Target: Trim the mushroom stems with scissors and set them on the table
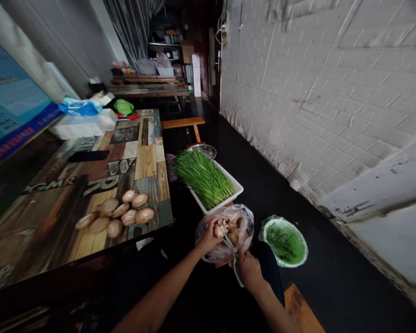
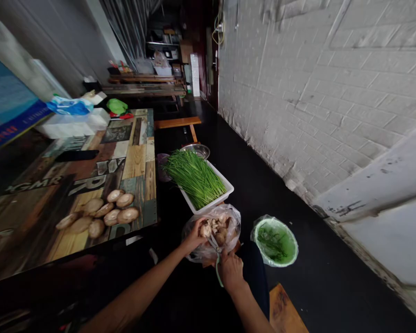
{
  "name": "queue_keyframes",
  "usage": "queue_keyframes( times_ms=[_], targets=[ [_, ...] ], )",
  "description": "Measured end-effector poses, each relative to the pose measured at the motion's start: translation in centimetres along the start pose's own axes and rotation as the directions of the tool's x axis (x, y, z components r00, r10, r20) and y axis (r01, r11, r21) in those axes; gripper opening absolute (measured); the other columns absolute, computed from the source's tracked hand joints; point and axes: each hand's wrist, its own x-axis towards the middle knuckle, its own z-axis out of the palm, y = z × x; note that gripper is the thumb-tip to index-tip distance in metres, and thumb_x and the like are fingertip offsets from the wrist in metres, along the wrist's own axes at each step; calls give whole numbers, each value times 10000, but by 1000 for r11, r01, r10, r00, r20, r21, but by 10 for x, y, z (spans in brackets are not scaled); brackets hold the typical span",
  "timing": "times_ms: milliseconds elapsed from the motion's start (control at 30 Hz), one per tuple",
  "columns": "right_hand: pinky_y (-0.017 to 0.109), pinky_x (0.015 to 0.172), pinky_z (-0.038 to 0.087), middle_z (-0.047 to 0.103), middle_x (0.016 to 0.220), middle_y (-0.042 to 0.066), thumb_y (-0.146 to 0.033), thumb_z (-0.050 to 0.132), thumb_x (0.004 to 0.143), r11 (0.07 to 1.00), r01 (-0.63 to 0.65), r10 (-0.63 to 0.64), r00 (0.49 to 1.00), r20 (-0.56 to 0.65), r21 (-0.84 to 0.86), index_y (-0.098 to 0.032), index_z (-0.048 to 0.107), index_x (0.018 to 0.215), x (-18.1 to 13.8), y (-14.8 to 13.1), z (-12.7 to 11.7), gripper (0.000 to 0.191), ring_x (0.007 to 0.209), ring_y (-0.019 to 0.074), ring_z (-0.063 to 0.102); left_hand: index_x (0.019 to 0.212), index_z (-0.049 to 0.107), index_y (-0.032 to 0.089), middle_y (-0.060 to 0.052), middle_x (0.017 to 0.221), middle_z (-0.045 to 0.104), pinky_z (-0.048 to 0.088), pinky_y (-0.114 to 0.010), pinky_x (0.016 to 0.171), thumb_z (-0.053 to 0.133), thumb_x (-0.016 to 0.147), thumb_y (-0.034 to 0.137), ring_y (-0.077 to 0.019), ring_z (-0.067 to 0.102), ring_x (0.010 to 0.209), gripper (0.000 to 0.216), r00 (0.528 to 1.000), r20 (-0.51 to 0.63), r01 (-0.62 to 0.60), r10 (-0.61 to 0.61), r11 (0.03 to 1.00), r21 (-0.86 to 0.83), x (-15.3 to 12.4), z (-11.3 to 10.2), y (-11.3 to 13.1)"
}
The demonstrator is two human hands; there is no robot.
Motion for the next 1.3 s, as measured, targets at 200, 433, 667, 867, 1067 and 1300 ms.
queue_keyframes(
  times_ms=[200,433,667,867,1067,1300],
  targets=[
    [386,895,523,693,1151,210,-310,567,920,999,6,-3,998,62,-47,-128,508,1388,10,6,-17,506,1053,302,698,1324,523,251,-74,1338,564,439,-365,1031,612,656,22,-236,551,1196,711,992,122,17,-11,999,-48,2,4,0],
    [395,826,544,734,1058,182,-234,498,943,997,51,-45,994,96,-64,-134,637,1205,6,12,-37,313,998,313,718,1158,555,228,-50,1216,591,462,-364,975,675,579,24,-232,589,1094,626,998,5,58,-58,998,-20,1,6,-2],
    [367,868,523,712,1115,176,-327,535,949,999,31,-33,995,96,23,-167,547,1315,4,8,-26,400,1070,283,697,1196,491,225,-54,1206,578,445,-416,1015,761,559,74,-256,584,1121,709,992,-89,92,-89,995,29,1,3,-5],
    [451,949,497,688,1166,219,-348,590,916,997,32,-28,998,58,-74,-115,566,1293,0,-1,-29,444,1125,328,664,1244,554,200,-103,1311,587,393,-462,1095,749,595,55,-291,549,1239,693,1000,-28,3,-1,997,74,1,10,-9],
    [414,934,511,694,1195,197,-304,577,925,997,34,-26,994,103,-75,-147,601,1252,1,-6,-37,364,1135,310,667,1195,598,216,-106,1339,585,393,-481,1104,713,608,28,-309,518,1293,627,985,-132,-89,107,987,137,-6,21,-12],
    [369,840,537,741,1060,189,-295,672,865,996,39,-30,992,120,-80,-127,672,1162,-1,0,-52,342,1037,322,709,1197,578,218,-98,1330,571,383,-469,1111,705,577,10,-298,515,1278,665,978,-208,-10,27,997,83,-4,21,-20]
  ],
)
